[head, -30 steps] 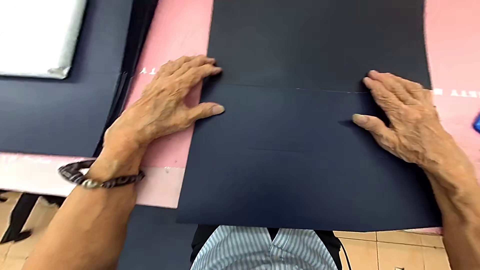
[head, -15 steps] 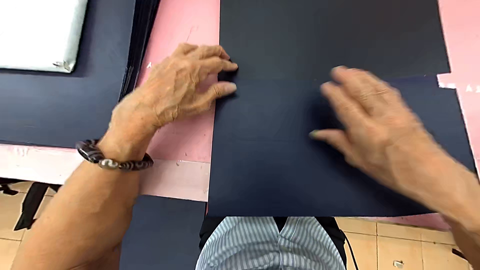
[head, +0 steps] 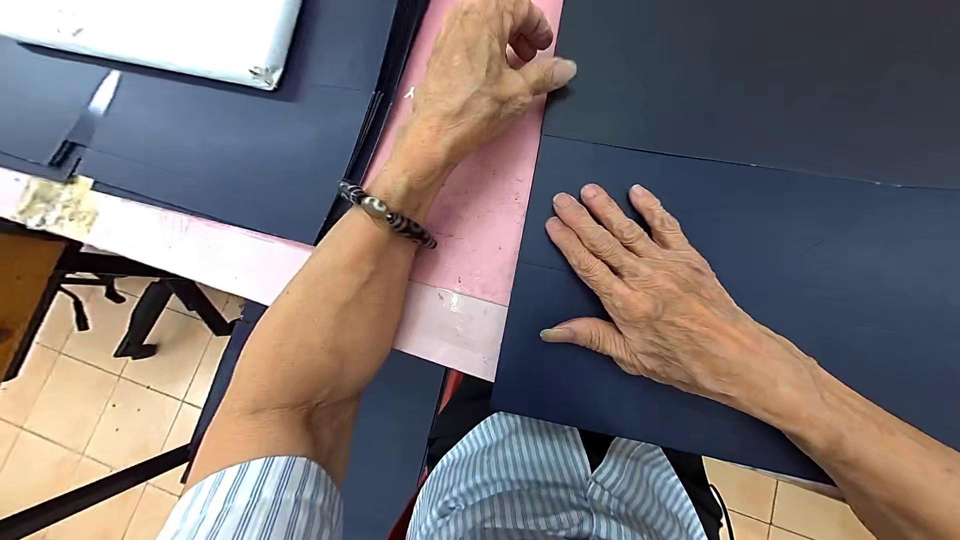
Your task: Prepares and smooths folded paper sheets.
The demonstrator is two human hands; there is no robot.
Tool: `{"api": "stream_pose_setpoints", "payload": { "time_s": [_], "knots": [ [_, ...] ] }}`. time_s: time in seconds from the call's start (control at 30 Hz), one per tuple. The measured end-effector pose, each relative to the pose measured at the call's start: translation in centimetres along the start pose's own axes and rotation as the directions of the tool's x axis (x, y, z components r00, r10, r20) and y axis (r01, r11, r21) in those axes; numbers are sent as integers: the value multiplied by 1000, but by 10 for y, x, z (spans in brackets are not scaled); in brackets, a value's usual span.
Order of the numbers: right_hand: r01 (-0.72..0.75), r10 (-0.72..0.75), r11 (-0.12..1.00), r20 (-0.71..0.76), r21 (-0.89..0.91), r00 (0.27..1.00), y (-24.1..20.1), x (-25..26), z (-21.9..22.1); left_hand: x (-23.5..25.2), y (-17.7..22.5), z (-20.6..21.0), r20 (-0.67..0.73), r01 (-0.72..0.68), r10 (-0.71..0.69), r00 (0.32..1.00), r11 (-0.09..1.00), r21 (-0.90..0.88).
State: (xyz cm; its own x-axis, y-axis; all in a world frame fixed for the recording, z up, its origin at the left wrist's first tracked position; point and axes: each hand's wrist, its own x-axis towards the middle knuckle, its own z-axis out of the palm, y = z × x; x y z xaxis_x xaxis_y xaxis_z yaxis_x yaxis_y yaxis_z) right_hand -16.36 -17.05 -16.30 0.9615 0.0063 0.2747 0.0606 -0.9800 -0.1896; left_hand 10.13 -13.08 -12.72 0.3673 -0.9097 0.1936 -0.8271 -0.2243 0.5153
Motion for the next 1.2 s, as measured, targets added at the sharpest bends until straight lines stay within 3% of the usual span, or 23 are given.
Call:
{"api": "stream_pose_setpoints", "payload": {
  "time_s": [0.23,0.47,0.93,1.2],
  "knots": [
    [-8,8,1000,-9,10,1000,-3,2,3,-4,9,-4,59,111,-111,992,994,2],
    [20,-20,999,-13,46,1000,0,0,3,1,8,3,-37,177,-186,982,969,-171],
    [34,-34,999,-2,0,999,0,0,3,11,13,11,-14,314,-313,950,949,20],
    [26,-26,1000,-12,-5,1000,-1,0,3,9,16,7,7,287,-288,958,954,87]
  ]
}}
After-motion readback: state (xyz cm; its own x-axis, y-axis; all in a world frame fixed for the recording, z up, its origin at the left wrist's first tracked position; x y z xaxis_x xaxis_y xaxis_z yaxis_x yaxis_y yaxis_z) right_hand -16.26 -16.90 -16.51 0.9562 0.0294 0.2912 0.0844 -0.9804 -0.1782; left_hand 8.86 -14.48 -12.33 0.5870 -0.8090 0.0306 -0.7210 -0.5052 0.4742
